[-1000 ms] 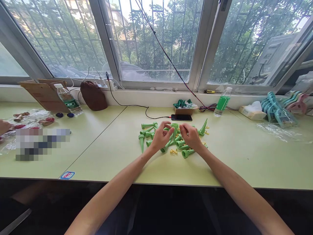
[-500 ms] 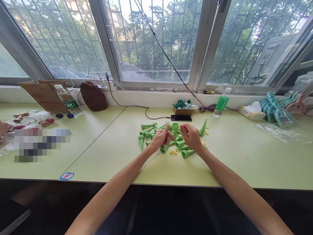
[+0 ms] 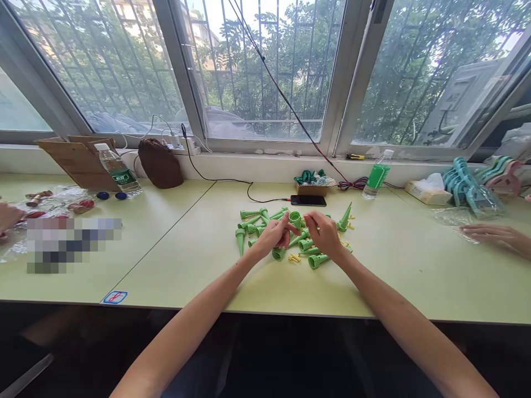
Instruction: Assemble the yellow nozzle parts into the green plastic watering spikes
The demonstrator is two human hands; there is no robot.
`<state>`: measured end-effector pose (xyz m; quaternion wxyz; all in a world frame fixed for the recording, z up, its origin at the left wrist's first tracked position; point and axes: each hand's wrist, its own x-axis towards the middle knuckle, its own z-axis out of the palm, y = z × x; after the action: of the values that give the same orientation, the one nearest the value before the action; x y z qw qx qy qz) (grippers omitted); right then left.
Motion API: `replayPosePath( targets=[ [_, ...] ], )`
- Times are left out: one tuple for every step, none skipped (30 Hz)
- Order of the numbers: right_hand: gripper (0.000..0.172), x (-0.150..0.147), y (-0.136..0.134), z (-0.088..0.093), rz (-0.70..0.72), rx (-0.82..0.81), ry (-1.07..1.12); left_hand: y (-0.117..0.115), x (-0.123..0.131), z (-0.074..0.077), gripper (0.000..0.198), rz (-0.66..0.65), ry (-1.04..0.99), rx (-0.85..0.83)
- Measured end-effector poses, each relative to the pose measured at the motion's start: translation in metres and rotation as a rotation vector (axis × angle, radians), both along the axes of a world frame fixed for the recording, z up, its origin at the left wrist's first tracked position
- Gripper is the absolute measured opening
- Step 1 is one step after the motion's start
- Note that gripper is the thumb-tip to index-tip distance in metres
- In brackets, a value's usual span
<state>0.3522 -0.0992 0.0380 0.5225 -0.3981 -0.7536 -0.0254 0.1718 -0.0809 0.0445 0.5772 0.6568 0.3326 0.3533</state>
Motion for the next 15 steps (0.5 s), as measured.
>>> replayPosePath(
  targets=[
    [0.027, 0.0, -0.0002, 0.0003, -0.001, -0.008, -0.001, -0.0002, 0.0001, 0.0003, 0.074, -0.004, -0.005, -0.001],
    [0.027, 0.0, -0.0005, 0.0006, 0.001, -0.013, 0.0, -0.0004, 0.0003, 0.0007, 0.074, -0.006, -0.007, -0.003],
    [0.027, 0.0001, -0.0007, 0.001, 0.003, -0.015, 0.002, -0.0008, 0.0006, 0.0012, 0.073, -0.006, -0.007, -0.006],
    [0.027, 0.0002, -0.0009, 0.0013, 0.005, -0.017, 0.005, -0.0012, 0.0008, 0.0018, 0.073, -0.003, -0.007, -0.007],
    [0.027, 0.0003, -0.0011, 0.0016, 0.007, -0.018, 0.007, -0.0016, 0.001, 0.0023, 0.072, 0.0, -0.006, -0.006],
    [0.027, 0.0005, -0.001, 0.0017, 0.007, -0.018, 0.011, -0.0019, 0.0012, 0.0027, 0.071, 0.002, -0.008, -0.002],
    [0.027, 0.0008, -0.0009, 0.0017, 0.006, -0.017, 0.014, -0.0022, 0.0012, 0.0031, 0.069, 0.005, -0.009, 0.005],
    [0.027, 0.0011, -0.0006, 0.0015, 0.005, -0.019, 0.017, -0.0023, 0.0011, 0.0032, 0.066, 0.007, -0.011, 0.017],
    [0.027, 0.0014, -0.0001, 0.0012, 0.004, -0.02, 0.02, -0.0023, 0.001, 0.0032, 0.063, 0.007, -0.01, 0.032],
    [0.027, 0.0017, 0.0005, 0.0008, 0.005, -0.022, 0.022, -0.0022, 0.0007, 0.0029, 0.06, 0.006, -0.008, 0.049],
    [0.028, 0.002, 0.0011, 0.0003, 0.006, -0.024, 0.023, -0.0019, 0.0003, 0.0024, 0.058, 0.006, -0.006, 0.067],
    [0.028, 0.0023, 0.0018, -0.0002, 0.005, -0.027, 0.024, -0.0015, -0.0001, 0.0018, 0.055, 0.004, -0.003, 0.086],
    [0.028, 0.0026, 0.0024, -0.0007, 0.005, -0.029, 0.024, -0.0011, -0.0005, 0.001, 0.052, 0.0, 0.003, 0.105],
    [0.028, 0.0029, 0.003, -0.0012, 0.003, -0.031, 0.026, -0.0008, -0.0009, 0.0002, 0.05, 0.0, 0.008, 0.125],
    [0.028, 0.0032, 0.0035, -0.0015, 0.0, -0.03, 0.027, -0.0006, -0.0013, -0.0005, 0.047, 0.003, 0.013, 0.146]
  ],
)
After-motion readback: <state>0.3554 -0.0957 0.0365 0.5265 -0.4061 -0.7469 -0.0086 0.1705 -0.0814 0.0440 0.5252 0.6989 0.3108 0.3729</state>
